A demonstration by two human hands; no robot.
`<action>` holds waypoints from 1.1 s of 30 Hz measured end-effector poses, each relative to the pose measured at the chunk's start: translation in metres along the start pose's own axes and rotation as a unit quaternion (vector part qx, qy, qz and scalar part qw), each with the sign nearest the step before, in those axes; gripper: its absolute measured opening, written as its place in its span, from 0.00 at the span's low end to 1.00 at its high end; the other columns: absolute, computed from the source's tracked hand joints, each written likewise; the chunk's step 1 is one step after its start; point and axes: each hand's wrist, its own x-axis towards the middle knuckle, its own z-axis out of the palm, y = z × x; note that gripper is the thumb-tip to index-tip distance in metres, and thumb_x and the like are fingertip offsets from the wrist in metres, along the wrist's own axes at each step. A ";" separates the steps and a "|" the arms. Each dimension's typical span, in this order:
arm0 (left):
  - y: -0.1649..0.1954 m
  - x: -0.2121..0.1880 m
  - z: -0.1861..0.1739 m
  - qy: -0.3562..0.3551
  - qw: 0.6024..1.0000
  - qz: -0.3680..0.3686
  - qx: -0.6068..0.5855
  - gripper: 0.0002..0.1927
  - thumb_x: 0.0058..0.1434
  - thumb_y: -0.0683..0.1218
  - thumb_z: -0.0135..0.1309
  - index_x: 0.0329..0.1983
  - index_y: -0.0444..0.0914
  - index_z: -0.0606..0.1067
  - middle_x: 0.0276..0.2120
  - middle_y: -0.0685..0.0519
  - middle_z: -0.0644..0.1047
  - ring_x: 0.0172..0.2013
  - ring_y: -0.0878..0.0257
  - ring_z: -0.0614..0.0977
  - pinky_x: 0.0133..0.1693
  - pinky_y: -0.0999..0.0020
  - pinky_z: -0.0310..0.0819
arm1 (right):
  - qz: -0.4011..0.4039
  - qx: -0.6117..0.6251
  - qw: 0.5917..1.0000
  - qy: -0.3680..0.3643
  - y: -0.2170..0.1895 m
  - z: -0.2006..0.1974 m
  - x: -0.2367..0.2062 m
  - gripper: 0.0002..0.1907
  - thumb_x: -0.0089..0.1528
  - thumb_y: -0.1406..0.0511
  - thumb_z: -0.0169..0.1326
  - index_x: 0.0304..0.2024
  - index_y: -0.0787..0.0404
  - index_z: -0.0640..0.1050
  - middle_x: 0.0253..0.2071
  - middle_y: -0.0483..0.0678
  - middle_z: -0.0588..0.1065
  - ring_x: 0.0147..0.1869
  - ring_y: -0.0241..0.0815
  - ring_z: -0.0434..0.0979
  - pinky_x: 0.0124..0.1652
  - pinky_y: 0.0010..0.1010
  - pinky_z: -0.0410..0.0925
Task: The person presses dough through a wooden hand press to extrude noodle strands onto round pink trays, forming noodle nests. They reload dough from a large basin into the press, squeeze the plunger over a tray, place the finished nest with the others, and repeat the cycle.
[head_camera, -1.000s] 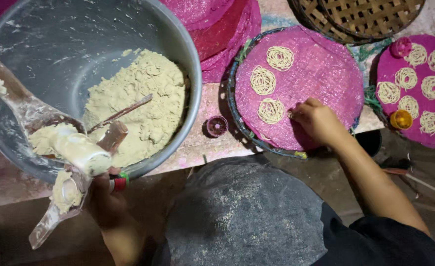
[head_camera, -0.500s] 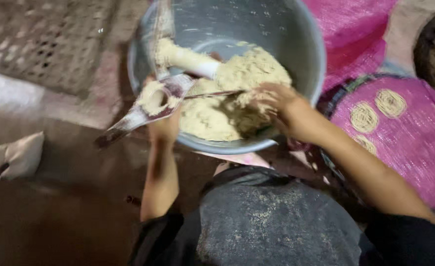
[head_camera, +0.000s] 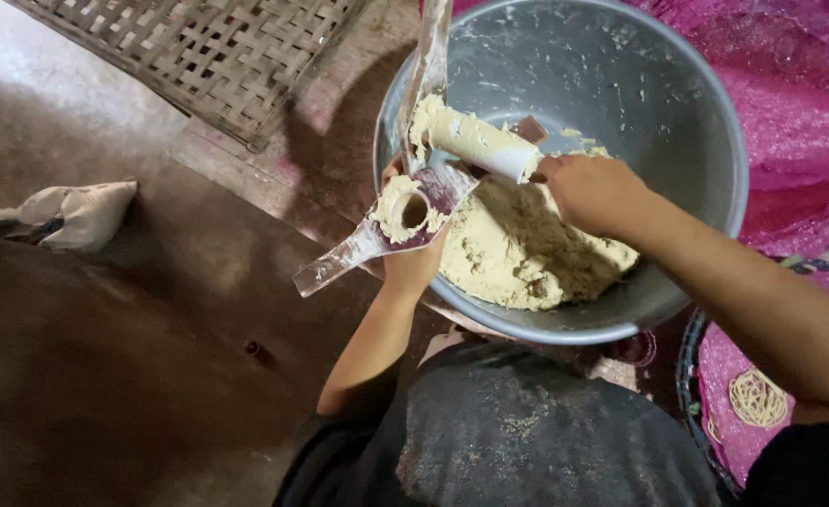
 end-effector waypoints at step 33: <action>0.023 0.030 0.001 -0.283 0.929 0.114 0.208 0.34 0.54 0.55 0.70 0.64 0.48 0.74 0.68 0.51 0.68 0.64 0.39 0.70 0.62 0.51 0.66 | 0.011 0.232 0.971 -0.062 0.019 -0.139 -0.119 0.18 0.64 0.53 0.54 0.55 0.43 0.82 0.40 0.43 0.85 0.36 0.38 0.83 0.37 0.33 0.76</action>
